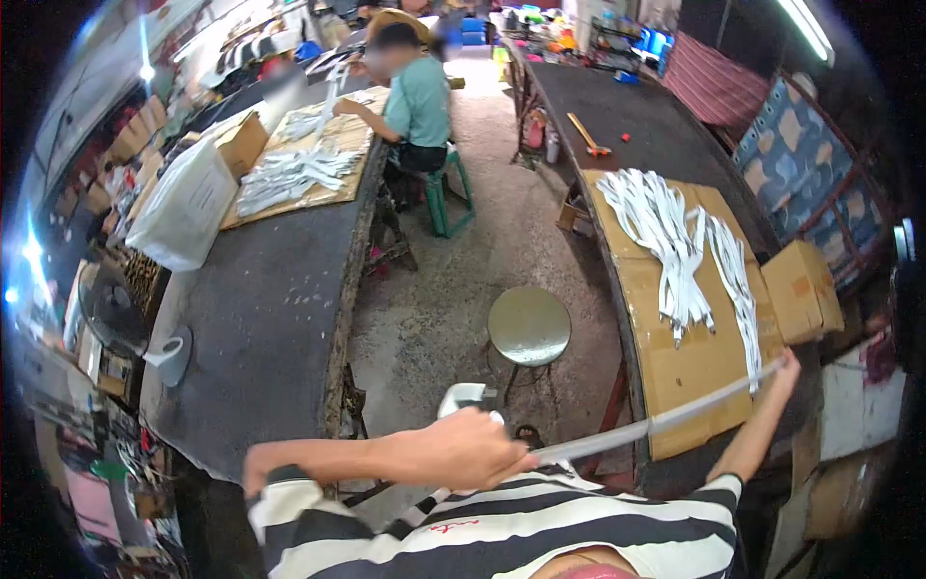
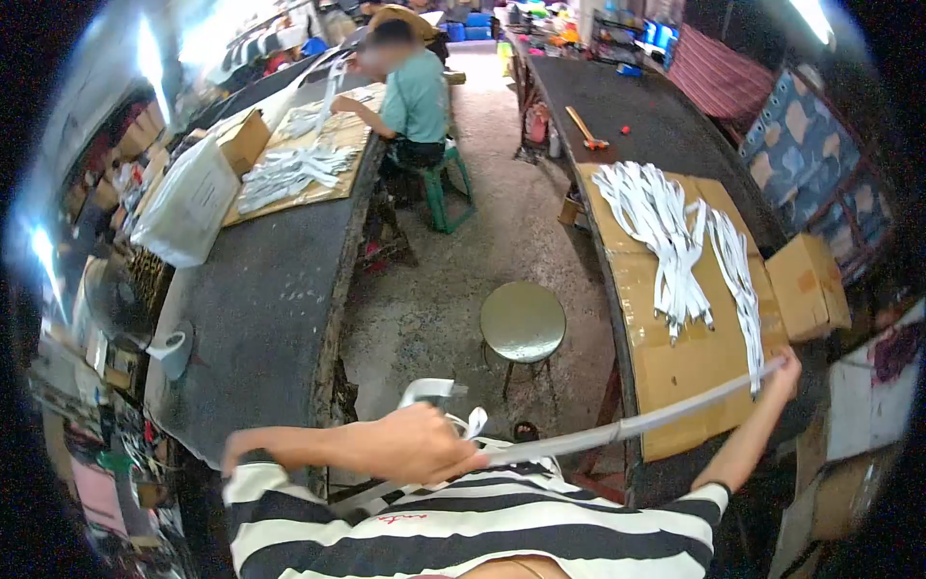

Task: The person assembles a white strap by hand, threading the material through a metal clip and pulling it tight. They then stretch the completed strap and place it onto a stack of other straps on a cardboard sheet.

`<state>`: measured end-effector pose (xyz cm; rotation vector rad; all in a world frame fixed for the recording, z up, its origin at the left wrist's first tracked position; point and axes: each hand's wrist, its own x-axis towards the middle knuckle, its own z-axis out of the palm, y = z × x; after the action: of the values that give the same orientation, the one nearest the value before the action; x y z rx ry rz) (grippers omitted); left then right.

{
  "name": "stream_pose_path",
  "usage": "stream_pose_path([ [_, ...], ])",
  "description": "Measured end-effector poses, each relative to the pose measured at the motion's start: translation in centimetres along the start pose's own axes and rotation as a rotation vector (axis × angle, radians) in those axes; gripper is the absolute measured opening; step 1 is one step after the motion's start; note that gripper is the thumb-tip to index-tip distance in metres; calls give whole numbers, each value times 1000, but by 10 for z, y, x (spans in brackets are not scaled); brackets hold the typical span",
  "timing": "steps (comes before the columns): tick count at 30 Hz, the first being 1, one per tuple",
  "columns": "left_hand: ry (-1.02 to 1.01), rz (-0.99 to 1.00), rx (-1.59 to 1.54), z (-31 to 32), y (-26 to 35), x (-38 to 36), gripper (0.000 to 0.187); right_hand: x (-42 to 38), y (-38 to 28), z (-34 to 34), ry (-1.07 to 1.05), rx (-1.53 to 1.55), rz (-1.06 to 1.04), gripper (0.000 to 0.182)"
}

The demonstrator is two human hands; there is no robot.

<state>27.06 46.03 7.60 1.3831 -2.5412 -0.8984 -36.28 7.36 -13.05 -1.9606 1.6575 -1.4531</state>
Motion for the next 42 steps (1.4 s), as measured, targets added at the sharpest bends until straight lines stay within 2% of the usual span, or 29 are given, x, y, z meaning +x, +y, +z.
stream_pose_path([
  [2,-2,85,15,-19,15,-39,46,3,-13,-4,-24,67,1,18],
  [3,12,60,5,-28,23,-53,46,2,-16,-2,-44,101,9,18],
  [5,68,174,82,-43,34,-75,42,-6,-16,6,-89,171,34,17],
  [8,126,216,37,-46,45,-94,40,-21,-14,10,-130,264,83,16],
  [11,99,207,68,-48,54,-102,38,-39,-31,18,-171,347,141,15],
  [14,118,160,93,-48,65,-108,37,-32,-59,71,-278,462,169,15],
  [18,118,206,188,-39,55,-102,35,-32,-110,137,-396,617,205,14],
  [19,31,137,218,-35,43,-92,33,-35,-124,151,-408,662,215,14],
  [20,57,142,130,-20,18,-77,32,-39,-136,155,-415,695,225,14],
  [21,59,64,199,-8,-1,-61,34,-46,-148,165,-416,739,238,14],
  [22,138,34,178,8,-20,-46,46,-48,-160,173,-416,779,246,14],
  [24,296,-5,138,49,-46,-10,47,-69,-180,180,-413,845,291,14],
  [25,283,-113,71,62,-52,7,46,-81,-189,179,-411,870,319,14],
  [26,287,-118,68,75,-59,23,46,-91,-200,172,-419,887,342,14],
  [27,333,-207,8,88,-67,36,45,-107,-232,210,-344,956,379,15],
  [28,379,-304,-57,104,-75,45,45,-111,-118,297,-320,985,631,14],
  [29,382,-322,-64,125,-88,52,45,-144,-180,316,-274,915,551,13],
  [30,487,-422,-264,146,-106,58,45,-159,-177,331,-633,969,524,16],
  [31,595,-520,-465,163,-119,60,46,-174,-175,344,-817,995,570,24],
  [32,601,-537,-462,175,-127,57,46,-199,-203,354,-618,516,454,29],
  [33,626,-664,-669,185,-133,55,47,-221,-227,349,-420,238,39,29],
  [34,654,-783,-872,190,-136,56,48,-221,-268,315,-761,243,31,34],
  [35,731,-824,-873,193,-133,55,49,-240,-277,307,-954,242,189,38],
  [36,692,-929,-1026,194,-133,55,43,-248,-292,297,-1320,317,241,48],
  [37,779,-800,-1282,203,-132,58,35,-260,-300,292,-1791,419,527,58],
  [38,857,-650,-1532,215,-132,62,28,-282,-294,293,-2102,578,663,65],
  [39,885,-581,-1606,221,-131,63,23,-299,-311,282,-2190,915,778,69],
  [40,887,-575,-1551,212,-118,64,21,-314,-323,275,-2023,1044,1006,69],
  [42,923,-545,-1531,217,-106,71,19,-355,-273,326,-1695,1464,1510,65],
])
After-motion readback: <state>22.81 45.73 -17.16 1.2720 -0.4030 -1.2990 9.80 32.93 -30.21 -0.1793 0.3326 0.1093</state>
